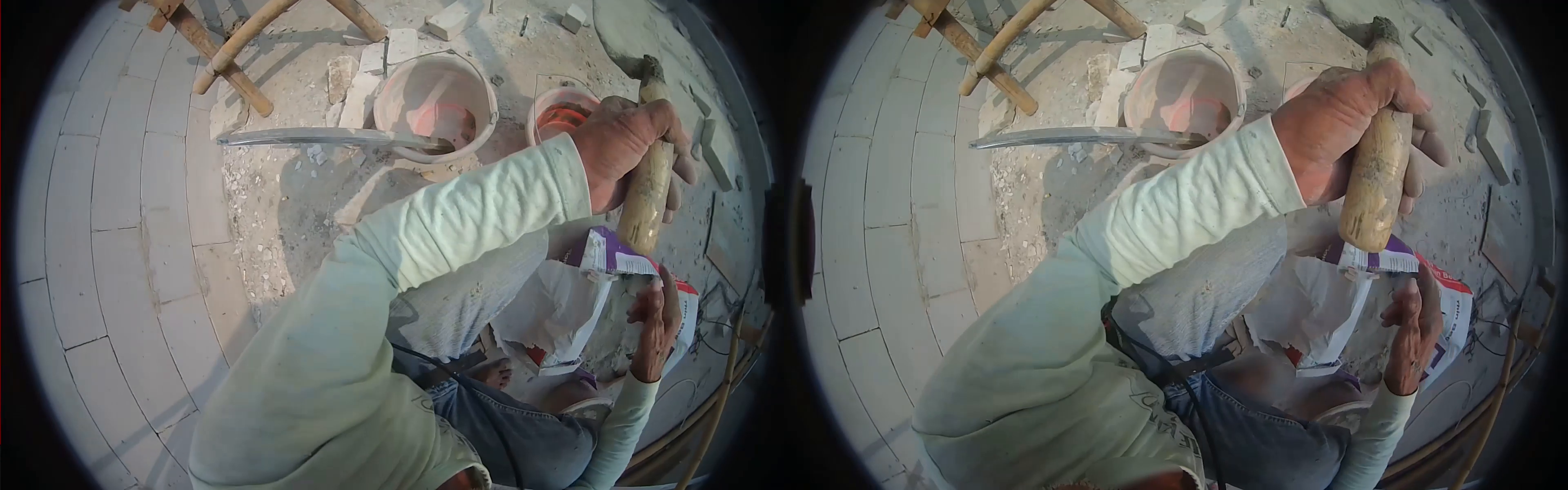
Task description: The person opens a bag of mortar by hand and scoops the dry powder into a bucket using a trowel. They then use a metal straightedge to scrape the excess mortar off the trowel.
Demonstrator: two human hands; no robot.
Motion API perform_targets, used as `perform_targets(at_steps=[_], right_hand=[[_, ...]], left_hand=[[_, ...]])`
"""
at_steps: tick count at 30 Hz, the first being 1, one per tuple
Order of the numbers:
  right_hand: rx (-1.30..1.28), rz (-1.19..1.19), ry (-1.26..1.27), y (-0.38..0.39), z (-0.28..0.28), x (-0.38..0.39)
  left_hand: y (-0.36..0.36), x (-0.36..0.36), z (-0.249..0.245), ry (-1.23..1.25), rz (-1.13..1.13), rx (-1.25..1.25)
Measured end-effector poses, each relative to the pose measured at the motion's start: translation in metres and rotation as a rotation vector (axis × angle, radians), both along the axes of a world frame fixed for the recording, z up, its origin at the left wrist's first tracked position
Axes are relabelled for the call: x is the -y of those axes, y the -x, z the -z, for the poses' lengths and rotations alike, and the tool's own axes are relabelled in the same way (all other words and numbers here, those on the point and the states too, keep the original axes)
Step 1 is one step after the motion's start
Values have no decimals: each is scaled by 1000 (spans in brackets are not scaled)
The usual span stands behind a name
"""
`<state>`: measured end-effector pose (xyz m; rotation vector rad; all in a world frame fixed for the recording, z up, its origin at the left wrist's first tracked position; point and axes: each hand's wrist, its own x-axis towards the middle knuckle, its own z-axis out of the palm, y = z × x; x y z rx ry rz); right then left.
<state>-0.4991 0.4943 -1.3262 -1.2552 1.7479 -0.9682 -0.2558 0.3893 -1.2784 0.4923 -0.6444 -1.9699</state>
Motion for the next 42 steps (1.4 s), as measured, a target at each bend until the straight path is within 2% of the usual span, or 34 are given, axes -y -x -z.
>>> perform_targets(at_steps=[2, 3, 5, 7, 8, 9, 10, 11, 14, 16, 17, 18, 21, 23, 29, 31, 32, 34, 36, 38, 39, 40, 41, 42], right_hand=[[-321, -498, -47, -40, 8, 32], [-308, -526, -27, -59, 9, 48], [-507, -835, 249, -110, 10, 82], [-536, -1017, 346, -174, 5, 106], [-485, -1118, 538, -208, 12, 117], [-553, -1226, 462, -246, 9, 122], [-552, -1255, 623, -283, 25, 128], [-565, -1254, 562, -317, 13, 121], [-495, -1267, 572, -407, 41, 113], [-463, -1290, 496, -431, 52, 103], [-452, -1304, 498, -455, 88, 102], [-519, -1340, 512, -456, 100, 100], [-539, -1327, 543, -435, 102, 95], [-505, -1193, 662, -420, 100, 92], [-240, -842, 541, -355, 58, 137], [-87, -722, 408, -306, 13, 145], [-3, -647, 409, -290, 10, 156], [144, -449, 441, -239, -29, 163], [261, -270, 522, -181, -70, 157], [442, -232, 493, -124, -91, 151], [204, -287, 703, -88, -102, 136], [-485, -282, 1163, -53, -92, 135], [118, -266, 886, -27, -94, 123], [569, -132, 610, -4, -125, 89]], left_hand=[[-60, -12, -6, 60, -109, 101], [-80, -23, -8, 70, -147, 156], [-113, -48, -17, 97, -206, 227], [-140, -77, -30, 16, -267, 254], [-152, -91, -32, -18, -271, 171], [-159, -105, -46, -29, -370, 257], [-168, -117, -53, 11, -413, 274], [-173, -129, -60, 54, -475, 99], [-197, -157, -65, 159, -605, 122], [-214, -169, -73, 262, -529, 222], [-222, -167, -70, 322, -478, 265], [-224, -167, -67, 355, -454, 254], [-222, -162, -57, 418, -442, 133], [-221, -158, -49, 446, -424, 71], [-226, -145, -39, 486, -372, -56], [-238, -140, -52, 400, -330, -11], [-242, -137, -58, 319, -302, 36], [-233, -127, -61, 323, -273, 55], [-208, -120, -66, 341, -274, 57], [-171, -115, -76, 327, -180, 24], [-160, -111, -76, 258, -155, -8], [-144, -107, -73, 252, -162, -16], [-126, -104, -69, 238, -153, -45], [-108, -101, -67, 228, -150, -77]])
